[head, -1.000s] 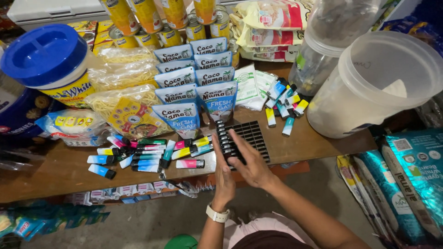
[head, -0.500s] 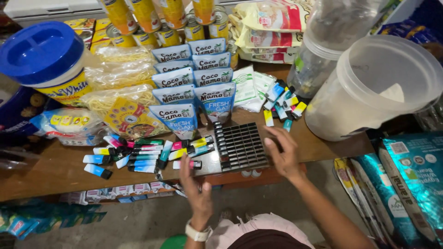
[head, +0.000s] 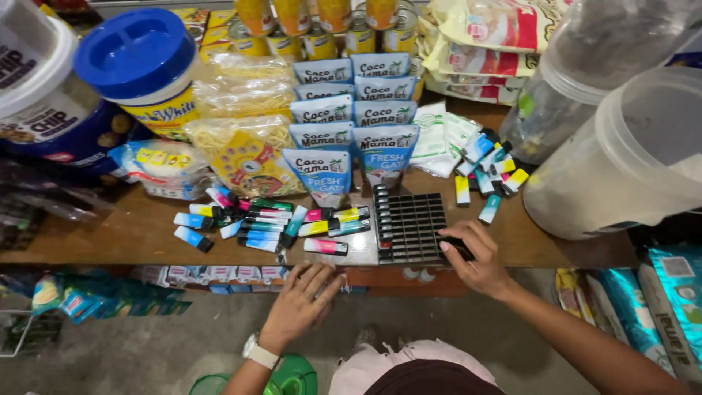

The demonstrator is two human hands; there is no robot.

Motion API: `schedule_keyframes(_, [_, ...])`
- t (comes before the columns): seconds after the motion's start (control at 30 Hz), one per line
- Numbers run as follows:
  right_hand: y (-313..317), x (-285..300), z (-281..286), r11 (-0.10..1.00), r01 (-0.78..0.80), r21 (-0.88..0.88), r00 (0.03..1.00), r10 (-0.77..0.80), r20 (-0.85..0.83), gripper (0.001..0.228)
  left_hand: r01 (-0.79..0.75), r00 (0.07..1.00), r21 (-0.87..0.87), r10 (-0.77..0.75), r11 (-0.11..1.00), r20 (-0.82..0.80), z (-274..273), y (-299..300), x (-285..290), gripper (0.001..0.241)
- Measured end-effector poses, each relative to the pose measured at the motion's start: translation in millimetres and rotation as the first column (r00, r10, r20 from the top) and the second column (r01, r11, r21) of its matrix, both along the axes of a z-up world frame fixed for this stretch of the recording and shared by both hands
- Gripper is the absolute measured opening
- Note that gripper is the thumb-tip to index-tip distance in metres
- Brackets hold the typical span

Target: Organizing small colorful tubes and vape pens into a display rack on a retail counter.

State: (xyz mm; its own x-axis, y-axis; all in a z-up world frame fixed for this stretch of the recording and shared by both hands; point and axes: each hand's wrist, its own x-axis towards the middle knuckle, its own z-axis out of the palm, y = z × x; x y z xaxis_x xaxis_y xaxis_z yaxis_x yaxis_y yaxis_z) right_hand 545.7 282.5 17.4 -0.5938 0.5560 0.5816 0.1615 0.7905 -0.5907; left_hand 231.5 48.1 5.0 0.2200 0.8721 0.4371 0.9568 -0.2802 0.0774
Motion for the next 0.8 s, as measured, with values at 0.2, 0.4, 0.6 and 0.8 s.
schedule_keyframes(0.2, [12, 1, -32, 0.997, 0.068, 0.031, 0.995, -0.066, -0.072, 0.019, -0.169, 0.985, 0.059, 0.166, 0.984, 0.054, 30, 25, -18, 0.045])
schedule_keyframes(0.4, [-6, -6, 3, 0.942, 0.333, -0.033, 0.928, -0.334, -0.166, 0.014, -0.165, 0.983, -0.011, 0.165, 0.986, 0.074, 49, 43, -7, 0.046])
schedule_keyframes(0.6, [-9, -5, 0, 0.938, 0.345, -0.028, 0.917, -0.343, -0.205, 0.012, -0.151, 0.971, -0.135, 0.172, 0.979, 0.167, 31, 42, -4, 0.038])
schedule_keyframes(0.8, [10, 3, -48, 0.954, 0.298, 0.039, 0.939, -0.285, -0.193, 0.01, -0.104, 0.986, -0.092, 0.115, 0.99, 0.117, 27, 46, 0, 0.034])
